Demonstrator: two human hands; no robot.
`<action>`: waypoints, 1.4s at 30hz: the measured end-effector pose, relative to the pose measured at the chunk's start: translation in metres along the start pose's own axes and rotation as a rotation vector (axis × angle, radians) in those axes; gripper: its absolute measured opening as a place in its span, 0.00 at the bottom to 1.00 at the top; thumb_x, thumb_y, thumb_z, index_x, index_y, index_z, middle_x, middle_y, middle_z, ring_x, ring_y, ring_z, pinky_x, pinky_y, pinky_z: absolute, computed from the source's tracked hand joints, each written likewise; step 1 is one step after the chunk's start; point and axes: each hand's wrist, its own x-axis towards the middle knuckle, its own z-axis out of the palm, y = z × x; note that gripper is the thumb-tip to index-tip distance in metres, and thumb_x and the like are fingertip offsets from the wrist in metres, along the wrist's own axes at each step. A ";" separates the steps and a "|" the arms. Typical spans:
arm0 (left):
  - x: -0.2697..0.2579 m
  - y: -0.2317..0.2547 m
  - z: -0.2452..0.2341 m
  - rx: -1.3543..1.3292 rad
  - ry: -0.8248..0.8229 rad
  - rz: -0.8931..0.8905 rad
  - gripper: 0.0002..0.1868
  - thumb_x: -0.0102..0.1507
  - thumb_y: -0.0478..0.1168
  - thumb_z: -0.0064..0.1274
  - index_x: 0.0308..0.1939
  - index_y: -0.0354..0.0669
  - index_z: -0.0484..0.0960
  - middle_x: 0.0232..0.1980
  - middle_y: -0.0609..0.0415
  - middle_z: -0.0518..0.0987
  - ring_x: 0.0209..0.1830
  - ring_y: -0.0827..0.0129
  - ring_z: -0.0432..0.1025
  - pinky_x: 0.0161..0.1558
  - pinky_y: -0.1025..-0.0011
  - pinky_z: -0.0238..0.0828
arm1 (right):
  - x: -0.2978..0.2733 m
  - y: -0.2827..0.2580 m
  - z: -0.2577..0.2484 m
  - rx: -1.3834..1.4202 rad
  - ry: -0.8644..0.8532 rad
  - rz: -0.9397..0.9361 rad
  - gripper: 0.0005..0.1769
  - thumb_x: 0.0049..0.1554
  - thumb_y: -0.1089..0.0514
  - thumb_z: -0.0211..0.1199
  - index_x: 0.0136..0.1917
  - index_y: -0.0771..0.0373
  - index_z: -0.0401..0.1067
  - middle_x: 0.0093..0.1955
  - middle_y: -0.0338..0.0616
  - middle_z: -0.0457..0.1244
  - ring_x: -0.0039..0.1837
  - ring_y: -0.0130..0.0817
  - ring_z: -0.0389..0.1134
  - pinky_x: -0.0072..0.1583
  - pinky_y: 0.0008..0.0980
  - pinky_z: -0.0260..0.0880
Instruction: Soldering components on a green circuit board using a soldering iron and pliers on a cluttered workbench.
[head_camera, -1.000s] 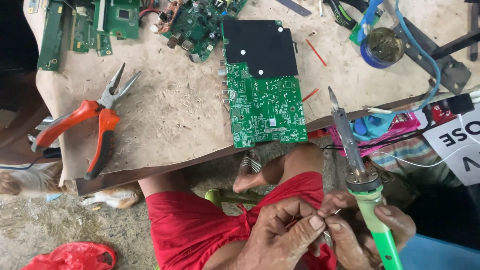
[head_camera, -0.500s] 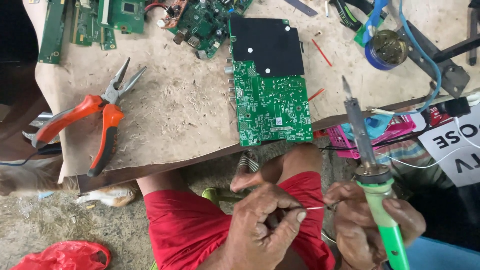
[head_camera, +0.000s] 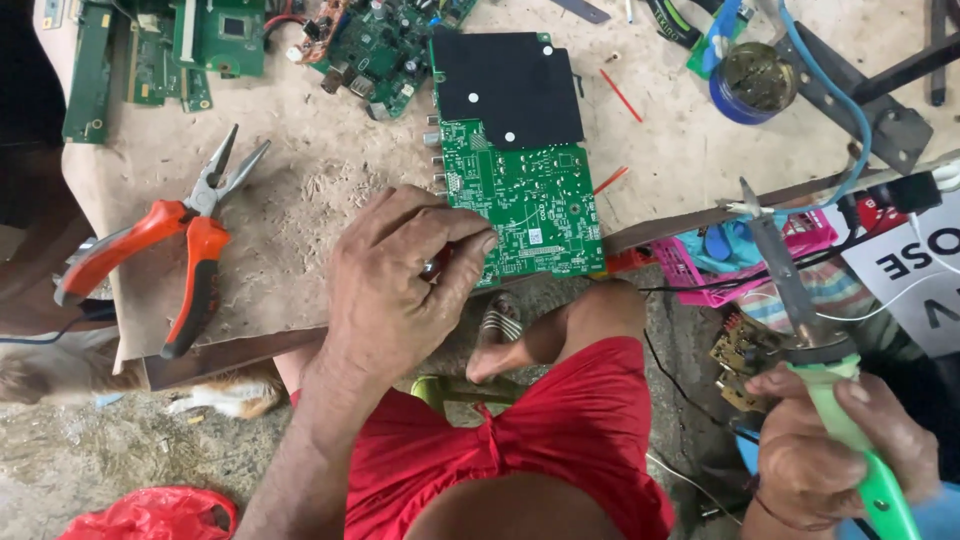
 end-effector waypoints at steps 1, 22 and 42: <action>0.001 0.000 0.001 -0.041 -0.003 0.003 0.03 0.67 0.34 0.62 0.42 0.40 0.83 0.40 0.52 0.82 0.37 0.62 0.74 0.41 0.63 0.73 | -0.001 0.038 -0.025 0.293 -0.126 0.548 0.25 0.74 0.54 0.41 0.68 0.80 0.63 0.60 0.78 0.65 0.52 0.69 0.71 0.53 0.54 0.73; 0.002 0.005 0.004 -0.130 -0.062 0.008 0.03 0.64 0.29 0.62 0.38 0.37 0.83 0.36 0.50 0.82 0.30 0.65 0.71 0.42 0.65 0.67 | -0.008 0.022 0.056 -0.125 0.478 -0.108 0.25 0.69 0.43 0.57 0.58 0.69 0.61 0.52 0.52 0.54 0.49 0.44 0.59 0.55 0.40 0.62; -0.005 0.006 -0.004 0.017 0.285 -0.370 0.07 0.70 0.38 0.53 0.39 0.40 0.81 0.34 0.55 0.76 0.31 0.71 0.67 0.32 0.72 0.62 | 0.000 0.020 0.070 0.138 0.293 -0.050 0.15 0.76 0.60 0.53 0.71 0.70 0.57 0.63 0.70 0.55 0.52 0.77 0.64 0.58 0.71 0.78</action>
